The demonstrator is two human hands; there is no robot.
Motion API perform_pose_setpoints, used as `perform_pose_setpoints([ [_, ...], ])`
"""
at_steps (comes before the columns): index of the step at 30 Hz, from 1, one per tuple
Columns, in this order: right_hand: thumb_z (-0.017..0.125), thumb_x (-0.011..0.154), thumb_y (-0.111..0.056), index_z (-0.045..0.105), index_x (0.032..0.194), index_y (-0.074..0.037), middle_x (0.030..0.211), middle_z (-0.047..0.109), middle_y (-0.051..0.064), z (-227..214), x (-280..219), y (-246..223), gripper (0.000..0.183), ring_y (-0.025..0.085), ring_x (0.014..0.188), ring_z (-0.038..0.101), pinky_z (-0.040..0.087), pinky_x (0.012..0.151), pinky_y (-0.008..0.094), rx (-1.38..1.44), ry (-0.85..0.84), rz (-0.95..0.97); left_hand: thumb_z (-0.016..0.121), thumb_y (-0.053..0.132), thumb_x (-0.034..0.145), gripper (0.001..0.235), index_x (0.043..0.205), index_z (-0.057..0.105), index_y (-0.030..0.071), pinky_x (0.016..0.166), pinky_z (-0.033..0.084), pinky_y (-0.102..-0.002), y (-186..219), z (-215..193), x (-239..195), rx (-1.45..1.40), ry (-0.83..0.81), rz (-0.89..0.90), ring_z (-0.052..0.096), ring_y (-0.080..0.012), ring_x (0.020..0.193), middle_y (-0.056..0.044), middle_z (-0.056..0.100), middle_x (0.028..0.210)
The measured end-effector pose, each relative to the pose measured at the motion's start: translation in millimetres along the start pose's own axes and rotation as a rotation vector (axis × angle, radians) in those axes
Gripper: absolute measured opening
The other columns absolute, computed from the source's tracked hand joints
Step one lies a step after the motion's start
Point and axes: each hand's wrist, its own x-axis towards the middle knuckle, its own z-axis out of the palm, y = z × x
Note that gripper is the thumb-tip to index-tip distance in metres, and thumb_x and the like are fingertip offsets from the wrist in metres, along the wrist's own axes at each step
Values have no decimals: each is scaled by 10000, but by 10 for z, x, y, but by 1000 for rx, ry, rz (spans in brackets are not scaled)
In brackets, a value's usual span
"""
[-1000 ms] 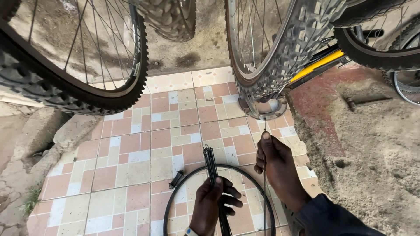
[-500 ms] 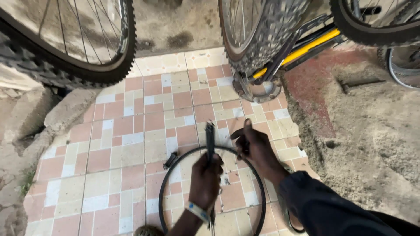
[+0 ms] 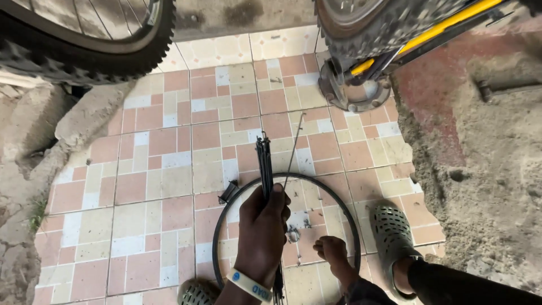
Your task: The person sits on a tiled floor and sorts a bundle of bicycle spokes by hand. They separate the spokes into smaller groups, manipulate them to align the ends, and place them onto a bicycle rim lying on the floor.
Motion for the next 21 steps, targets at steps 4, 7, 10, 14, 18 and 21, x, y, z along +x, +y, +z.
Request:
perform_pose_setpoints([
  [4,507,1006,-51,665,1220,8,1190,732,152,-209,-48,223,272,381,960,724,551,827,460,304,25,13,558,202,1069,325,777,532,63,471,266,-302,-188,-67,60,39,-42,-18,345,-149,535,-41,399,622],
  [7,599,941,-57,747,995,-66,842,765,116,-365,-183,499,158,313,674,741,575,602,407,206,395,-88,554,217,1066,320,791,542,55,459,248,-292,-175,-63,63,65,-38,-78,341,-150,530,-54,409,622],
  [10,577,889,-202,759,954,-133,655,778,99,-425,-242,692,205,267,668,752,563,710,391,-289,471,-20,557,238,1059,318,808,570,44,460,232,-294,-142,-29,58,83,-8,-117,333,-157,528,-64,410,606],
  [14,564,858,-265,735,1009,-174,648,800,57,-235,-92,644,246,241,730,763,538,842,359,-444,342,27,597,260,1036,294,841,615,41,441,247,-294,-139,38,41,53,37,-130,374,-161,511,-64,447,604],
  [18,581,857,-223,747,1010,-148,674,797,65,-67,-22,436,238,234,730,758,551,818,353,-358,318,-29,574,257,1048,302,817,560,62,443,252,-287,-141,66,-60,18,-19,-159,334,-142,504,-62,443,634],
  [21,599,855,-182,760,1010,-123,700,794,74,-43,19,331,232,228,731,753,564,794,347,-275,316,-91,584,280,1049,313,818,578,68,494,259,-294,-113,43,-94,65,-49,-178,330,-140,527,-50,442,635],
])
